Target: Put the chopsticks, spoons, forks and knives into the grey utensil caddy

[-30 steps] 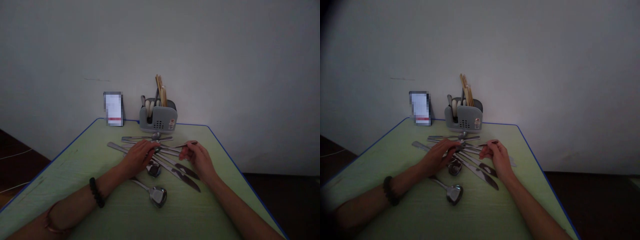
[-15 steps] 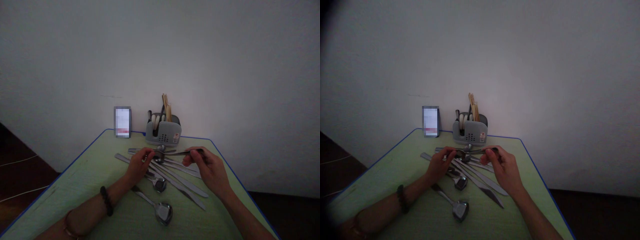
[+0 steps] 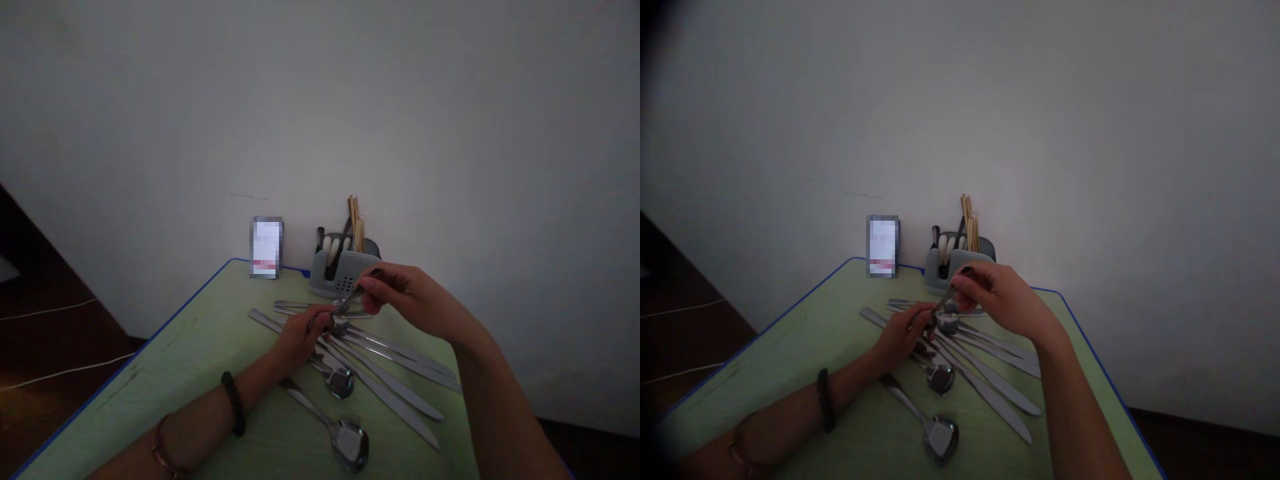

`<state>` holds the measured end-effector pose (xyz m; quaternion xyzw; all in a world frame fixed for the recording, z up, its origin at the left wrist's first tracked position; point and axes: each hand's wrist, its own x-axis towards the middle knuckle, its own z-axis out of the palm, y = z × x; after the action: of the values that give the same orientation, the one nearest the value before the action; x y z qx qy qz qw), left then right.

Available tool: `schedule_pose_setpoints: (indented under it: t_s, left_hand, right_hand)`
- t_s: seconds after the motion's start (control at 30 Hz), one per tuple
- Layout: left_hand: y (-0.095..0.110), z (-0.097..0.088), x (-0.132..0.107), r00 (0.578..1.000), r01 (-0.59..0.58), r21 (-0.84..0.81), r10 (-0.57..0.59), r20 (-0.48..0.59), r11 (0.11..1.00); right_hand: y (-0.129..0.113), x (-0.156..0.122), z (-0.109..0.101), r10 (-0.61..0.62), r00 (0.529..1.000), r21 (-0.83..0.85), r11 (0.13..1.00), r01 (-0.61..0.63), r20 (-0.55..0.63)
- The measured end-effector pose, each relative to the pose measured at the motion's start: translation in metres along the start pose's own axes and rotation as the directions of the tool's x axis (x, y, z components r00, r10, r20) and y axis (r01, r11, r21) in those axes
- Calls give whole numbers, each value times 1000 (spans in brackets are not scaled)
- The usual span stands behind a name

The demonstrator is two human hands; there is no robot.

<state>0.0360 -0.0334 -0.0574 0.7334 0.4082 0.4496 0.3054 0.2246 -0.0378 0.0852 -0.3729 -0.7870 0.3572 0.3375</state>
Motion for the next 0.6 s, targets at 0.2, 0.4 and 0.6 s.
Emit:
schedule_pose_setpoints:
  t_s: [0.2,0.4,0.6]
  left_hand:
    - [-3,0,1,999,-34,78,36,-19,996]
    - [-1,4,-2,994,-108,102,106,28,989]
    - [1,4,0,999,-16,79,19,-30,997]
  right_hand:
    - [15,-7,-10,66,997,-9,998,-66,26]
    - [16,-13,-20,70,997,-59,996,-72,-38]
    - [9,-11,-19,53,987,-97,993,-68,-152]
